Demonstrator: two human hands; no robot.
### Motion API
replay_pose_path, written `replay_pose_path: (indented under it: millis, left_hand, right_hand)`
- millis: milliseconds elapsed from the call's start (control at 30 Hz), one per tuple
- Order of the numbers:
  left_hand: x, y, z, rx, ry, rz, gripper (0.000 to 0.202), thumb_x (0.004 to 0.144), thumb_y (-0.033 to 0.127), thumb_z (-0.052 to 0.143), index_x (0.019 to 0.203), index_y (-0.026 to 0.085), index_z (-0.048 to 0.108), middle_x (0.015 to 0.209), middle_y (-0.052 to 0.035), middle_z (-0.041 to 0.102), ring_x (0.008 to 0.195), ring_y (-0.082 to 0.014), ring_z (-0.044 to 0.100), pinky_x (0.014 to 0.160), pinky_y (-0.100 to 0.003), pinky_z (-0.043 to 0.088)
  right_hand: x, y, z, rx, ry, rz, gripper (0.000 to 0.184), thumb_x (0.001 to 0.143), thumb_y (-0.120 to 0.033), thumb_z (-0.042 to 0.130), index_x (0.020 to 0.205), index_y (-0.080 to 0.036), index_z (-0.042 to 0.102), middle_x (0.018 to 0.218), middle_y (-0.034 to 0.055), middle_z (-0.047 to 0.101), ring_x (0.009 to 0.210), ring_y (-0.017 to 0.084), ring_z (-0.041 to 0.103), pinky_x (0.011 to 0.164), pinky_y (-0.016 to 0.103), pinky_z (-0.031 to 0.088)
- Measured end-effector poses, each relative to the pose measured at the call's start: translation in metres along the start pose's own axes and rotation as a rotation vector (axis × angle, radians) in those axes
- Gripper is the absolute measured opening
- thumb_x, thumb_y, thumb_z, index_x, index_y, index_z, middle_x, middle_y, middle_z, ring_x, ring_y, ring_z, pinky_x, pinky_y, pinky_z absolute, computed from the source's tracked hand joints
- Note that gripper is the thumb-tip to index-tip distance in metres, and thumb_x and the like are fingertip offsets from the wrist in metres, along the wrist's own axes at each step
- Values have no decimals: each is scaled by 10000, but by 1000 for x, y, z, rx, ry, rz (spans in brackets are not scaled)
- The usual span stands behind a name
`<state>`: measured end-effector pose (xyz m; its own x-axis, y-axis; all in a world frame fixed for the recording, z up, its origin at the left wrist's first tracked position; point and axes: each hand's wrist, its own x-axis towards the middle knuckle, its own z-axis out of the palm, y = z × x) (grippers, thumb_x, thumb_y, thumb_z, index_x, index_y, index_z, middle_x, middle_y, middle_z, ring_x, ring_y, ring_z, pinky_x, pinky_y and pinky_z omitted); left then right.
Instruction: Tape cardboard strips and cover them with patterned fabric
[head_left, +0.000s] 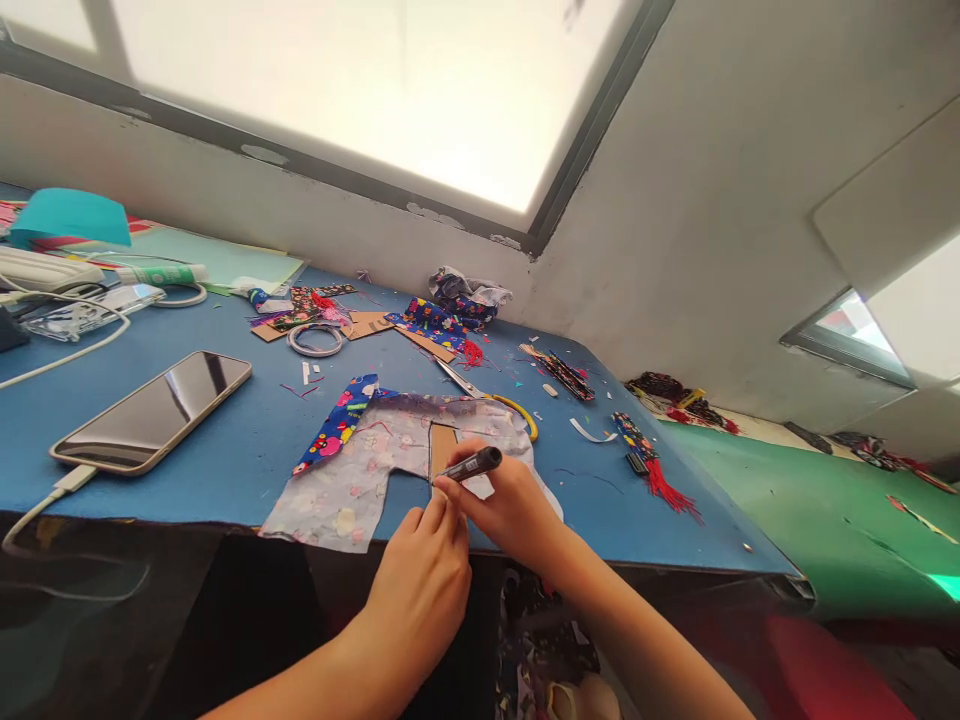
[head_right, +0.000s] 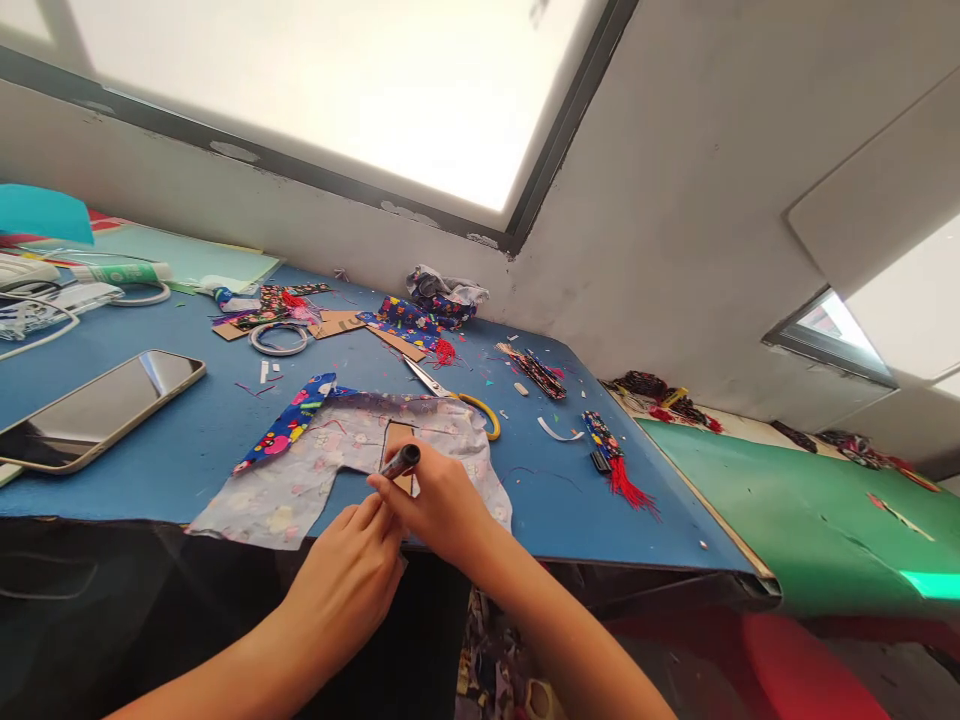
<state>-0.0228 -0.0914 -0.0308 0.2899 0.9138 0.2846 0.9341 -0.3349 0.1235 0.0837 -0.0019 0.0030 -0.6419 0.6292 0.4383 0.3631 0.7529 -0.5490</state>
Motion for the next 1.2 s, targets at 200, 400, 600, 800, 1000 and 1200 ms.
replay_pose_path:
  millis: [200,400,600,800,1000,1200]
  left_hand:
    - [-10,0,5,21,32,-21,472,782,24,445,1250,34,501,1184,-189,602,1050,-294,579,867,-410,505]
    - [-16,-14,7,-152,89,1,327,863,50,475,1164,146,556,1176,-104,625,1068,-249,583,865,-382,510]
    - [-12,-18,-7,-220,81,-77,151,908,226,479,915,200,628,1002,-50,667,939,-223,618,816,-375,519]
    - [23,-13,-18,-179,59,-368,406,875,337,471,1169,59,497,1068,-204,618,893,-327,646,696,-441,519]
    - [43,-12,-28,-147,-5,-417,521,759,221,519,1257,112,415,1158,-196,600,843,-296,676,657,-361,498]
    - [29,-57,-87,-137,27,-461,499,815,389,475,1267,192,396,1014,-80,627,749,-208,661,620,-291,491]
  right_hand:
    - [-8,2,-33,-47,322,-68,125,845,-245,616,937,-255,533,931,32,632,873,194,621,792,327,497]
    - [-35,76,-70,-696,313,-60,215,905,-182,428,1022,-241,599,1093,99,571,1013,250,552,888,425,459]
    - [-61,167,-105,-833,266,99,381,834,-136,340,907,-202,709,815,94,532,685,225,577,598,356,516]
    - [-70,192,-103,-765,181,172,474,762,-48,350,1045,-232,683,998,84,615,760,203,646,611,306,551]
    - [-72,193,-100,-668,198,254,470,803,-70,351,1161,-210,621,1115,103,628,917,253,647,765,386,557]
    - [-72,192,-102,-593,214,293,400,825,-88,349,1095,-171,632,1145,116,608,981,251,620,850,395,517]
